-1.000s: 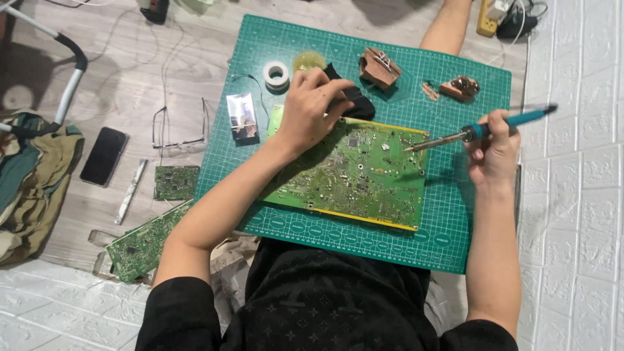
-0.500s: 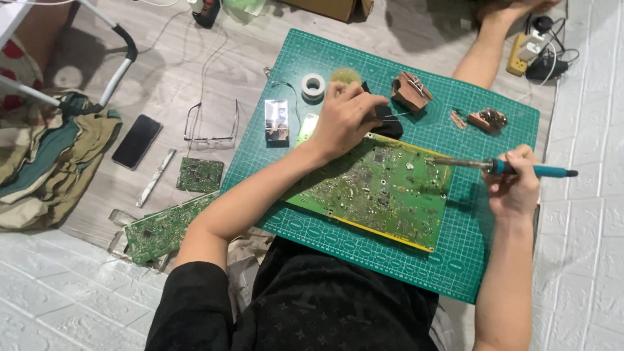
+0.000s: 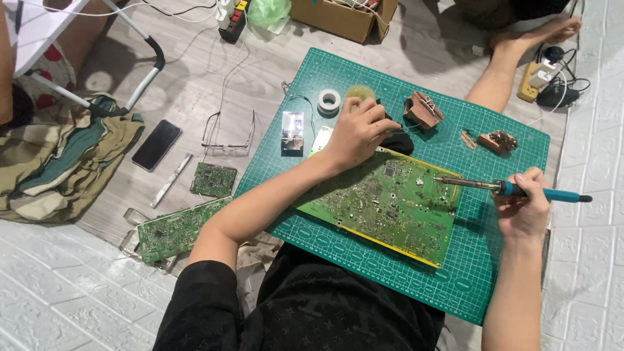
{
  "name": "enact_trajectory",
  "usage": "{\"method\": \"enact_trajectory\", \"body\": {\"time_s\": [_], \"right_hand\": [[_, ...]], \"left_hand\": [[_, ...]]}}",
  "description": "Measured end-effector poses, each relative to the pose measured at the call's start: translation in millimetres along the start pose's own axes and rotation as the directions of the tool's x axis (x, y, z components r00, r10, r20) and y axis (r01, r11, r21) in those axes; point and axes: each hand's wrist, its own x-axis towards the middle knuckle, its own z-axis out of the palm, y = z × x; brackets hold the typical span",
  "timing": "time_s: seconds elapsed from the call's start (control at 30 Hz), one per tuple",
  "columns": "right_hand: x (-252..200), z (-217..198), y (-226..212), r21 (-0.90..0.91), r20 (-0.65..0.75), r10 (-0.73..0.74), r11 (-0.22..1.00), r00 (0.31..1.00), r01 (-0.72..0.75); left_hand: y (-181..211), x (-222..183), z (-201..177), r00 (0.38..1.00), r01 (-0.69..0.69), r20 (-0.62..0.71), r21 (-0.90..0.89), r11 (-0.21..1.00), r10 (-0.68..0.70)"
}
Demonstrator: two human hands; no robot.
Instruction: Soldering electronic components onto a circuit board using a soldering iron and solder wire.
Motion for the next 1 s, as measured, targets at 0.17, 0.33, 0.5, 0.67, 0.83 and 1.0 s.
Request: {"method": "enact_trajectory", "body": {"time_s": [0.17, 0.33, 0.5, 0.67, 0.83, 1.0], "right_hand": [[-0.5, -1.2, 1.2, -0.014, 0.083, 0.0, 1.0, 0.997, 0.001], [1.4, 1.7, 3.7, -0.031, 0.038, 0.021, 0.999, 0.999, -0.019], [-0.3, 13.4, -4.6, -0.068, 0.0, 0.012, 0.998, 1.0, -0.012], [3.0, 0.3, 0.8, -0.074, -0.012, 0.043, 0.996, 0.999, -0.044], [2.2, 2.3, 2.5, -0.06, -0.055, 0.048, 0.997, 0.997, -0.051], [19.8, -29.9, 26.4, -0.116, -0.081, -0.002, 0.993, 0.997, -0.007]], "left_hand": [[0.5, 1.8, 1.2, 1.0, 0.009, -0.017, -0.021, 1.0, -0.009], [0.6, 2.6, -2.8, 1.0, 0.005, -0.017, -0.014, 1.0, -0.005], [-1.3, 1.7, -1.2, 1.0, 0.009, 0.005, -0.021, 1.0, -0.009], [-5.8, -4.6, 10.4, 0.999, 0.021, 0.038, -0.048, 0.999, -0.019], [-1.8, -0.4, 4.9, 0.999, 0.01, 0.038, -0.053, 0.999, -0.008], [-8.4, -4.5, 12.4, 0.992, -0.108, -0.065, -0.04, 0.993, 0.105]]}}
